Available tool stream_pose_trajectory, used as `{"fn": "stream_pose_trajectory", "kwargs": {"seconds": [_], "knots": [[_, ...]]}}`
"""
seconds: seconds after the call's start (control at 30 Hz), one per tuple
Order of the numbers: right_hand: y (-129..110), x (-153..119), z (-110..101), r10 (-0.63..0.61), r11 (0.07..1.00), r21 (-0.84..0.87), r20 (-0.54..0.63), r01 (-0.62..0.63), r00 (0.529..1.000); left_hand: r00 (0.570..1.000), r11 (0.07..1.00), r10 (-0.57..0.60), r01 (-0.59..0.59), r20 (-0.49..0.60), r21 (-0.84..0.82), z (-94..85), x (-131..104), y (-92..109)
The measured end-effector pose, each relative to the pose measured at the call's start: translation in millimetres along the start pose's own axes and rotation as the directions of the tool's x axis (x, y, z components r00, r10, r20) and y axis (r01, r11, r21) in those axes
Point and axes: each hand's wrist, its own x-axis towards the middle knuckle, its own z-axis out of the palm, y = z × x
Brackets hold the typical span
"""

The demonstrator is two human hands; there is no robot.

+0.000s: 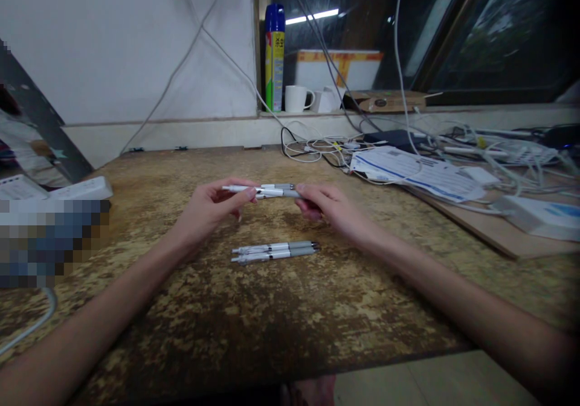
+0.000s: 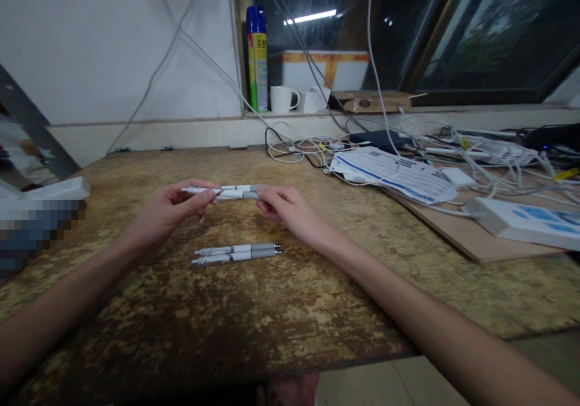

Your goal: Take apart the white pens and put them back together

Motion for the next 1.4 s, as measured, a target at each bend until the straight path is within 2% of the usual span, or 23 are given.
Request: {"fn": "stream_pose_trajectory", "kwargs": {"seconds": [0.1, 0.2, 0.3, 0.5, 0.6, 0.7, 0.8, 0.9, 1.0, 1.23, 1.3, 1.4], "knots": [[-2.1, -4.4, 7.5, -0.05, 0.998, -0.022, 0.095, 0.052, 0.994, 1.0, 0.995, -0.016, 0.016, 0.001, -0.097, 0.7, 1.0, -5.4], [-1.8, -8.4, 13.6, -0.052, 0.997, -0.046, 0.214, 0.063, 0.975, 0.997, 0.991, -0.007, 0.018, 0.083, -0.136, 3.6, 0.0, -7.4], [0.4, -9.4, 14.8, -0.03, 0.998, -0.046, 0.257, 0.043, 0.966, 0.991, 0.984, 0.01, 0.013, 0.132, -0.178, 7.3, -1.7, -5.6], [6.7, -4.4, 12.1, -0.074, 0.996, -0.034, 0.151, 0.079, 0.986, 0.995, 0.999, -0.01, 0.015, 0.095, -0.05, 6.8, -2.2, 0.3], [7.0, -3.2, 14.9, -0.094, 0.995, 0.034, 0.056, 0.092, 0.994, 0.989, 0.999, -0.032, 0.032, 0.144, -0.003, 5.7, -3.2, 3.7], [4.2, -3.2, 20.4, -0.123, 0.977, 0.173, -0.023, 0.125, 0.992, 0.977, 1.0, -0.017, 0.012, 0.211, 0.025, 8.3, -5.3, 5.8], [0.3, -3.0, 24.8, -0.14, 0.952, 0.269, -0.032, 0.143, 0.99, 0.961, 0.998, 0.006, -0.021, 0.277, 0.053, 13.6, -7.8, 5.5], [-2.4, -2.4, 25.6, -0.121, 0.965, 0.23, -0.02, 0.122, 0.993, 0.946, 0.999, -0.026, 0.011, 0.323, 0.048, 18.2, -10.0, 4.5], [-3.0, -1.7, 23.9, -0.117, 0.975, 0.187, -0.027, 0.12, 0.993, 0.943, 0.997, -0.066, 0.052, 0.325, 0.052, 20.0, -10.8, 4.2], [0.5, -0.3, 24.8, -0.133, 0.973, 0.186, -0.035, 0.137, 0.99, 0.945, 0.996, -0.062, 0.039, 0.321, 0.075, 19.8, -10.0, 2.7], [2.1, 0.6, 25.0, -0.123, 0.972, 0.194, -0.064, 0.133, 0.99, 0.941, 0.996, -0.08, 0.064, 0.33, 0.06, 20.5, -9.8, 2.4], [3.3, 1.7, 21.5, -0.087, 0.952, 0.276, -0.17, 0.132, 0.982, 0.942, 0.995, -0.095, 0.087, 0.321, 0.038, 20.9, -9.5, 2.1]]}}
